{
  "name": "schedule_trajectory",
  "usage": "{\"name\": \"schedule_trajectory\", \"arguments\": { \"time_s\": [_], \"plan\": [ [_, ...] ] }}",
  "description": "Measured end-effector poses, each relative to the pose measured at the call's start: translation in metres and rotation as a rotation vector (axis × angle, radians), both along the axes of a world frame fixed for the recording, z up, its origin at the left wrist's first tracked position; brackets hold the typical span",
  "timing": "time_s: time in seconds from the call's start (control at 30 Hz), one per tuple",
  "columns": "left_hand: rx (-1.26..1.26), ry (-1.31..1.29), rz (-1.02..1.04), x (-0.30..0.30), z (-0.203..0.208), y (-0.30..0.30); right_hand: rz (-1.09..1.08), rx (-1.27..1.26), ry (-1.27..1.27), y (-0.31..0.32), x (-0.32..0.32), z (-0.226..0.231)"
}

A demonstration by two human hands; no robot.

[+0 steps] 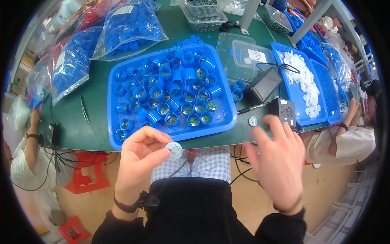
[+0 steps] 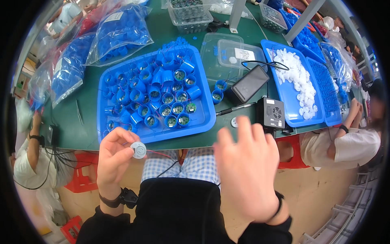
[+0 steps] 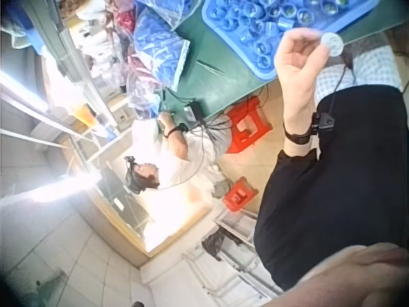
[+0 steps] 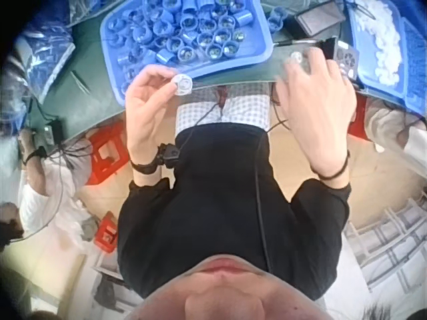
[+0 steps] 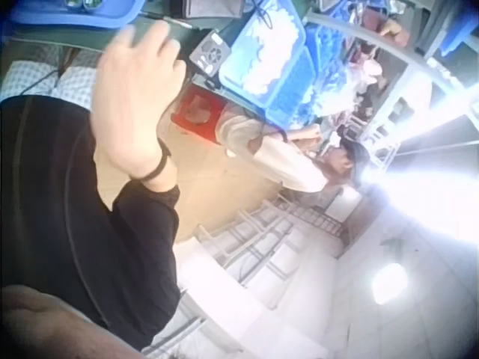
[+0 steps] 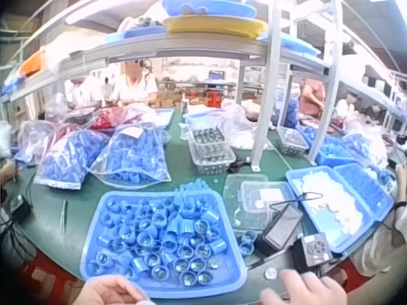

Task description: Assembling small electronic components into blue circular plastic housings and organizing trays.

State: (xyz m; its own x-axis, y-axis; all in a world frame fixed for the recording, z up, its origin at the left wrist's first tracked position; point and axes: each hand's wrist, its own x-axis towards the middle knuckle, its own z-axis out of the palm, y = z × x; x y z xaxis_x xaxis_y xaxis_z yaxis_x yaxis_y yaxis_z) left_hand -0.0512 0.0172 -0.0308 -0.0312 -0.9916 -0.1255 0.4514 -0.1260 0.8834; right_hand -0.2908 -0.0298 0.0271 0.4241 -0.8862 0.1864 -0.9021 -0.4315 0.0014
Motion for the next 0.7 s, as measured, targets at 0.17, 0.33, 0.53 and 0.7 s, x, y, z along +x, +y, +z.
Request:
{"name": "schedule_trajectory", "arguments": {
  "time_s": [0.17, 0.33, 0.53, 0.7],
  "plan": [
    [0.003, -0.143, 0.013, -0.015, 0.020, -0.023, 0.479, 0.519, 0.431, 0.023, 0.050, 0.103],
    [-0.113, -0.067, -0.053, 0.001, 0.020, -0.027, 0.478, 0.240, 0.335, 0.034, 0.058, 0.094],
    [-0.159, -0.064, -0.093, 0.000, 0.054, -0.026, 0.363, -0.188, 0.271, 0.036, 0.065, 0.088],
    [-0.334, -0.204, -0.138, 0.015, 0.069, -0.038, 0.491, 0.307, -0.640, -0.036, 0.049, 0.051]
  ]
}}
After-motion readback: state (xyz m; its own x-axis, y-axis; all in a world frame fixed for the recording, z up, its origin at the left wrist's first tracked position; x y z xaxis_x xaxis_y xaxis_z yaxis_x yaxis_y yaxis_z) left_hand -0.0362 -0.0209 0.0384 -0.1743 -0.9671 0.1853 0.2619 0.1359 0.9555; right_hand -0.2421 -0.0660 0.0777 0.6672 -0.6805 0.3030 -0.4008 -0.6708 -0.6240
